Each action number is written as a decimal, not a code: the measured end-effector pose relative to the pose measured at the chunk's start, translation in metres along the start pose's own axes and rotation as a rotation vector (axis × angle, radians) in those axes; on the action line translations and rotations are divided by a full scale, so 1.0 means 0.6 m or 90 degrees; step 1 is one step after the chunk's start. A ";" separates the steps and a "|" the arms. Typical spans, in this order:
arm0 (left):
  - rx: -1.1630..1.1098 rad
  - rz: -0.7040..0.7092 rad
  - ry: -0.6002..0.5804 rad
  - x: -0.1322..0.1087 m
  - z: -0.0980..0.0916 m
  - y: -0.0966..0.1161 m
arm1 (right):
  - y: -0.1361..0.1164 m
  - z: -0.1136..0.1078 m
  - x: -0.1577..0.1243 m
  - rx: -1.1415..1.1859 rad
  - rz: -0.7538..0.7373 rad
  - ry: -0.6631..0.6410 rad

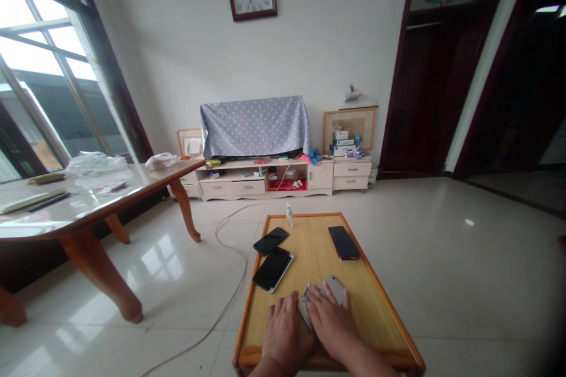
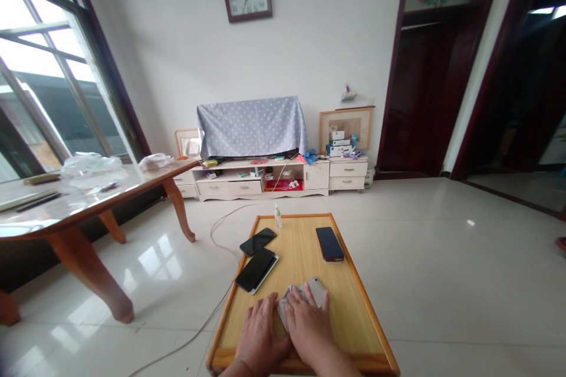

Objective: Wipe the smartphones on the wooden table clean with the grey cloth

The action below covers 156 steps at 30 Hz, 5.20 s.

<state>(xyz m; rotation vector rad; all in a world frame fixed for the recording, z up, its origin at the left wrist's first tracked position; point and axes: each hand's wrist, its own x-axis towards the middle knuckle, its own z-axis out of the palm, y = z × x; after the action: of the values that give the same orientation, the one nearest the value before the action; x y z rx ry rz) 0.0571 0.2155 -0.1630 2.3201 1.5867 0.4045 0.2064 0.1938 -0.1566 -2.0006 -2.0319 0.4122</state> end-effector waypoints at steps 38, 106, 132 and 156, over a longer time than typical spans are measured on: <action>0.039 0.031 -0.015 0.005 0.006 -0.001 | -0.007 0.035 0.015 0.034 -0.023 0.039; 0.020 0.030 0.009 -0.004 -0.004 0.019 | 0.044 -0.012 -0.083 -0.006 0.061 0.060; 0.040 0.018 -0.023 -0.011 -0.024 0.028 | 0.048 -0.043 -0.064 -0.057 0.160 0.056; 0.028 0.026 -0.012 -0.004 -0.013 0.013 | 0.025 -0.022 -0.041 -0.024 0.070 0.038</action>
<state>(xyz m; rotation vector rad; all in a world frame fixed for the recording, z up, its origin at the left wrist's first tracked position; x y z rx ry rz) 0.0596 0.2114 -0.1531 2.3850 1.5578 0.3595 0.2258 0.1699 -0.1495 -2.1280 -1.9145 0.3346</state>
